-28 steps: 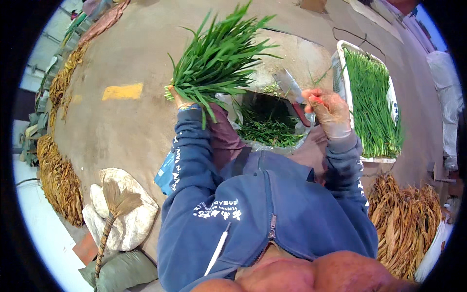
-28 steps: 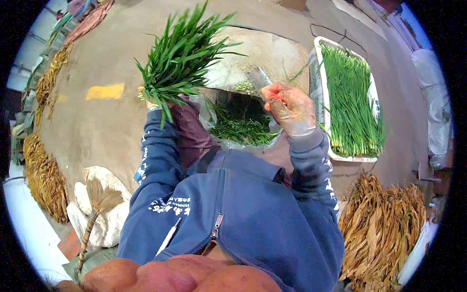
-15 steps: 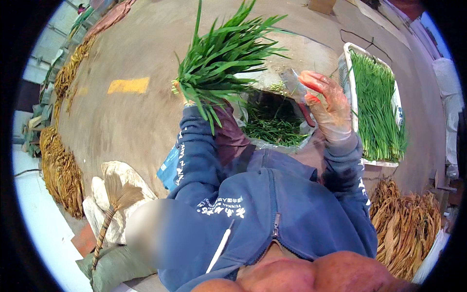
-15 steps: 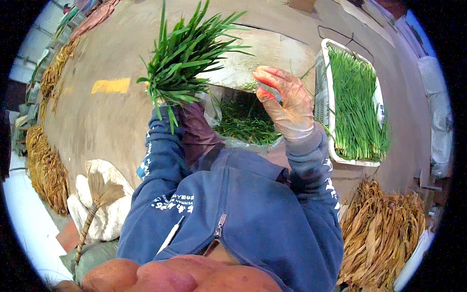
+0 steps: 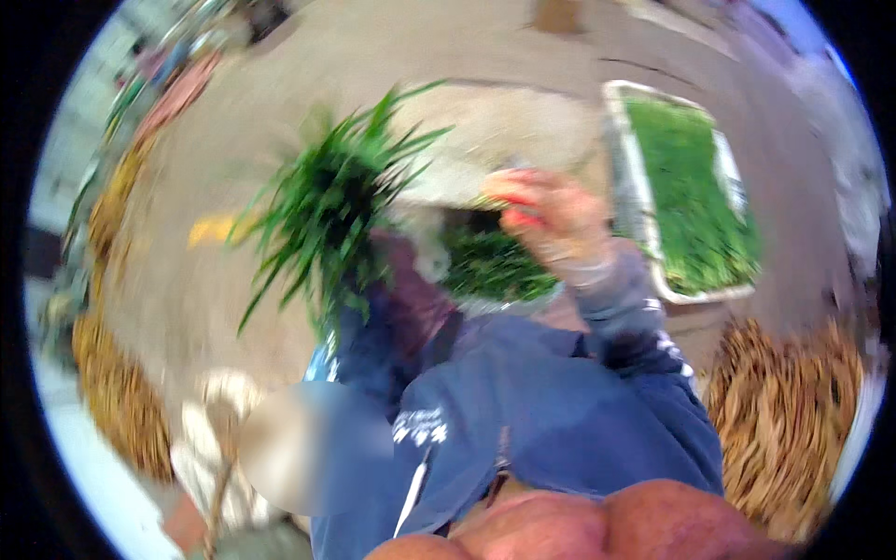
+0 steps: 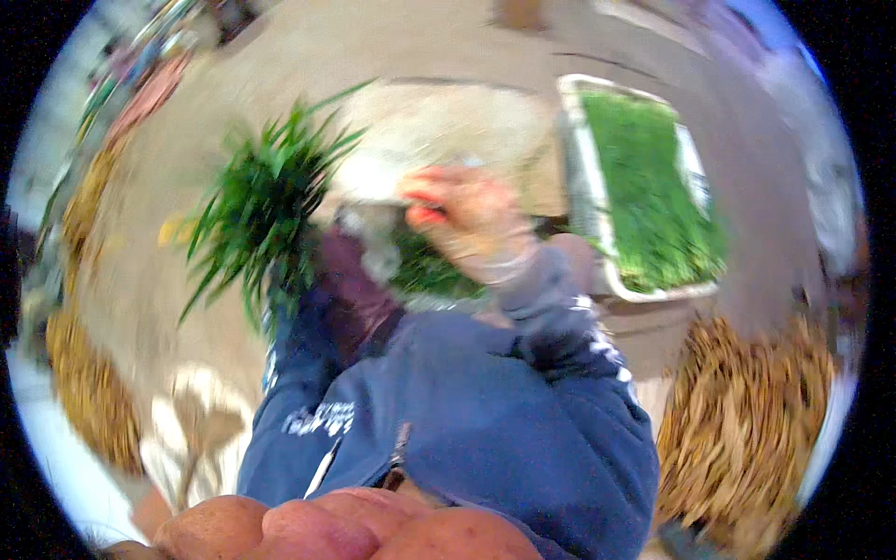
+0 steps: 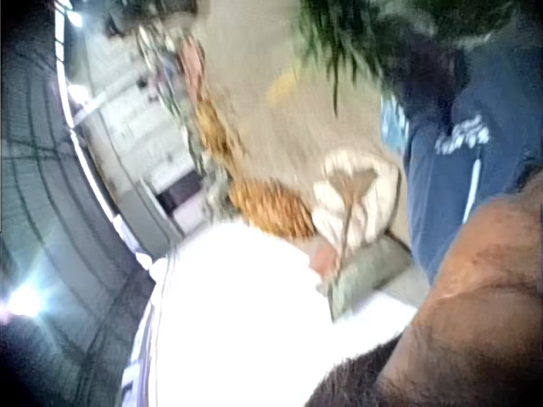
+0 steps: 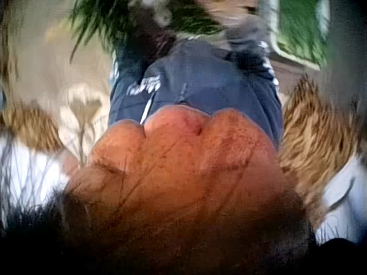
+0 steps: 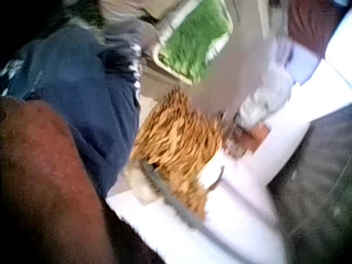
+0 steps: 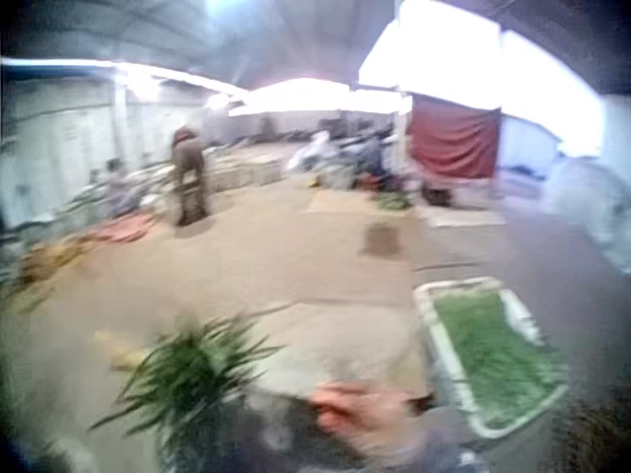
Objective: The person gathers green onions from a white basket, aligns them into a neat bunch, and ties them with a red rubber band. The person then places the tied bundle onto a wooden board and repeats the process with additional bunches.
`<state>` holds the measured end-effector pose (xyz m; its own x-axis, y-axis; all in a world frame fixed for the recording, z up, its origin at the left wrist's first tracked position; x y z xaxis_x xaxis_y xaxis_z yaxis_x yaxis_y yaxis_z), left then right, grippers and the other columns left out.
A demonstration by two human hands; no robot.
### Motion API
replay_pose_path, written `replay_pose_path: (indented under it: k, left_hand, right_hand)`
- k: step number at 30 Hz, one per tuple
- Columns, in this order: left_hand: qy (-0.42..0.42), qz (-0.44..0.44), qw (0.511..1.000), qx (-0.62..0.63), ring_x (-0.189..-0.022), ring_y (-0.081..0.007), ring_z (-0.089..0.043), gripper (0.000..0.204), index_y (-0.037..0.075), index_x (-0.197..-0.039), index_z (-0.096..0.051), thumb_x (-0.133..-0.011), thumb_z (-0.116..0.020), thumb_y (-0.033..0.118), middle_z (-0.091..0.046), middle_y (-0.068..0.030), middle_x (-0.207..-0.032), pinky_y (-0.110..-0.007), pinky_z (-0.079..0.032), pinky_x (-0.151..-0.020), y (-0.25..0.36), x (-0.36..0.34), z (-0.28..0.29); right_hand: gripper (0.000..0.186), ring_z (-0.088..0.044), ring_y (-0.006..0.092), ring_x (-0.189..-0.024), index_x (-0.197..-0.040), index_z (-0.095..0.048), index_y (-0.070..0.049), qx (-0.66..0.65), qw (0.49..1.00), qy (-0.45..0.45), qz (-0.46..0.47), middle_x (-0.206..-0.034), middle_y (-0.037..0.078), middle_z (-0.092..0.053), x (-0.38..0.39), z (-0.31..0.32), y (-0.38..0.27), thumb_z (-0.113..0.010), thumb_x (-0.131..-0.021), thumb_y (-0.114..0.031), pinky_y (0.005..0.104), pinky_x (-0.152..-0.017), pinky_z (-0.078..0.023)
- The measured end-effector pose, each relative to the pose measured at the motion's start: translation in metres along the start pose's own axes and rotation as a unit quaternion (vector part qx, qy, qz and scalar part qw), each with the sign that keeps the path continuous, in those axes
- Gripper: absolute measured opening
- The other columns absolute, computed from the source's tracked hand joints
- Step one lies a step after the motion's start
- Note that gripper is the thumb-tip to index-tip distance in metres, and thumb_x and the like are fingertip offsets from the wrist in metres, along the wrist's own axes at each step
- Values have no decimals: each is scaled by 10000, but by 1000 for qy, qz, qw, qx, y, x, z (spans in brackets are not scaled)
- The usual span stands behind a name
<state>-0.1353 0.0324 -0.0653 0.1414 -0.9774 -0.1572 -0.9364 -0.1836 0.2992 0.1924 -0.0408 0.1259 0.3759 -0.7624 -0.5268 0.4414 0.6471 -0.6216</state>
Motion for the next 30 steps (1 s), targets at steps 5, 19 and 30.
replay_pose_path:
  k: [5,19,30]
  left_hand:
    - [-15,-15,1000,-9,-1132,-333,-514,590,81,-1243,-531,-800,-632,457,-532,-138,-1264,-512,-426,-969,1,14,-29]
    - [-92,-85,906,-404,-1007,-233,-574,597,12,-1298,-397,-784,-682,117,-567,-113,-1148,-368,-464,-894,-100,24,-240]
    - [-407,-215,586,-667,-1193,-428,-415,784,92,-1326,-442,-686,-716,452,-391,-257,-1326,-469,-358,-996,-214,102,-328]
  right_hand:
    - [296,-567,233,-1066,-1151,-596,-124,50,995,88,15,-1143,46,-616,-5,30,-9,-612,-876,-232,350,-921,-450]
    - [1141,-238,330,-1359,-1450,-59,2,100,989,46,-95,-1459,198,-236,6,-58,5,-704,-679,-536,404,-1113,-217]
    - [705,-426,295,-1228,-1403,-280,-86,-608,742,242,-145,-1376,118,-403,76,26,67,-506,-871,-489,429,-1042,-353]
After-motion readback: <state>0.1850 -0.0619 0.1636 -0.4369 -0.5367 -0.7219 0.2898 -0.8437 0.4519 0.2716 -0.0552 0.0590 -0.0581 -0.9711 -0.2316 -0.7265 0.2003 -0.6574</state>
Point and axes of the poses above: each hand's wrist, its own x-axis away from the middle knuckle, its own z-axis out of the back of the hand, y = z × x, the point moved 5 cm from there along -x, towards the middle knuckle
